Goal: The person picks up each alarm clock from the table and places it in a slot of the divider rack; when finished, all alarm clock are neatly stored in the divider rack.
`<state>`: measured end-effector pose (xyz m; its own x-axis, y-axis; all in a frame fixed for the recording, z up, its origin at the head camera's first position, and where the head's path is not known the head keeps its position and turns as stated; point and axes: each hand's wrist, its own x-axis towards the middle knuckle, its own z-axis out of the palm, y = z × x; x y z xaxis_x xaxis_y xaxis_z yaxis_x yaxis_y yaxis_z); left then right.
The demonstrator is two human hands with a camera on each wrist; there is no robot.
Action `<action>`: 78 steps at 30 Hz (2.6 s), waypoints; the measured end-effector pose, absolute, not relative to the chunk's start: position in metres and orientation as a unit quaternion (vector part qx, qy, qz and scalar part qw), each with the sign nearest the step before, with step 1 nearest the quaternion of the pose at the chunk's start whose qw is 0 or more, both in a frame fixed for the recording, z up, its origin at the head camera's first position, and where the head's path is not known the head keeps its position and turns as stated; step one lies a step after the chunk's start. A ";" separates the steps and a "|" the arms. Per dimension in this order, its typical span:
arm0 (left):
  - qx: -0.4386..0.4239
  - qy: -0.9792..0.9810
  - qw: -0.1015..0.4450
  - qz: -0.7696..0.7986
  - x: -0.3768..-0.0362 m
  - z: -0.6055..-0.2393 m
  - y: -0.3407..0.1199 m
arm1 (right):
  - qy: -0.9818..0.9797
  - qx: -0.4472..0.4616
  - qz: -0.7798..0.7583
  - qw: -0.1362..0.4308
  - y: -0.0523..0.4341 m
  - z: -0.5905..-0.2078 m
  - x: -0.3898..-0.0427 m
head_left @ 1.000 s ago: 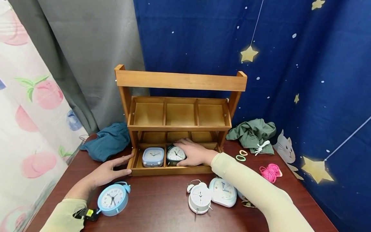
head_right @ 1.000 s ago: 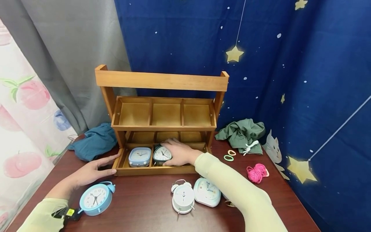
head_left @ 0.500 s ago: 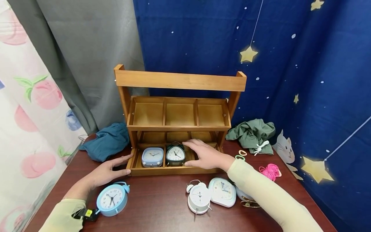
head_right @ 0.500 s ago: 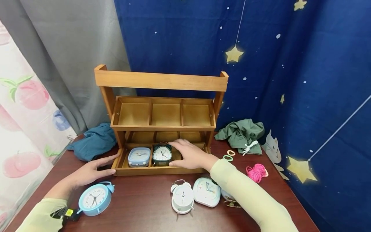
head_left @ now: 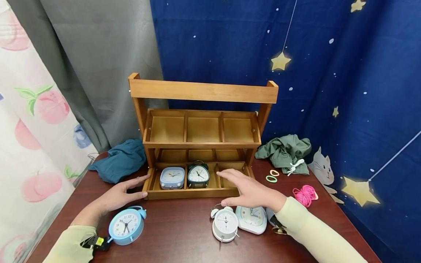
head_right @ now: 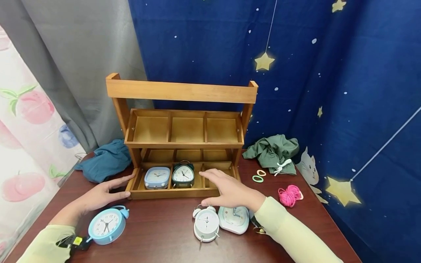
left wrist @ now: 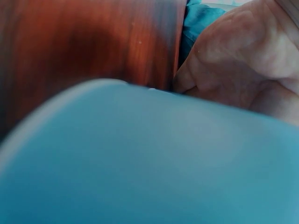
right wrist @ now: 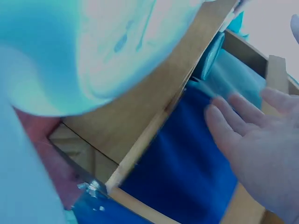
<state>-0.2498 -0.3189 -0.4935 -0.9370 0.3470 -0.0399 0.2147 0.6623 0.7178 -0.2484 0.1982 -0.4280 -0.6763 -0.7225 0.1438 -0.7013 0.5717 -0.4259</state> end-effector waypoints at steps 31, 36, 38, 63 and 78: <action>0.155 0.905 0.095 0.384 -0.251 -0.493 -0.318 | 0.854 -0.473 -0.188 0.111 0.201 -0.463 -0.206; 0.157 0.905 0.093 0.384 -0.251 -0.493 -0.319 | 0.855 -0.471 -0.193 0.097 0.199 -0.466 -0.206; 0.159 0.905 0.092 0.385 -0.251 -0.494 -0.319 | 0.855 -0.469 -0.202 0.092 0.197 -0.467 -0.205; 0.159 0.908 0.085 0.378 -0.250 -0.495 -0.320 | 0.900 -0.401 -0.172 0.008 0.210 -0.408 -0.252; 0.154 0.906 0.088 0.384 -0.249 -0.495 -0.318 | 0.927 -0.353 -0.127 -0.001 0.228 -0.418 -0.326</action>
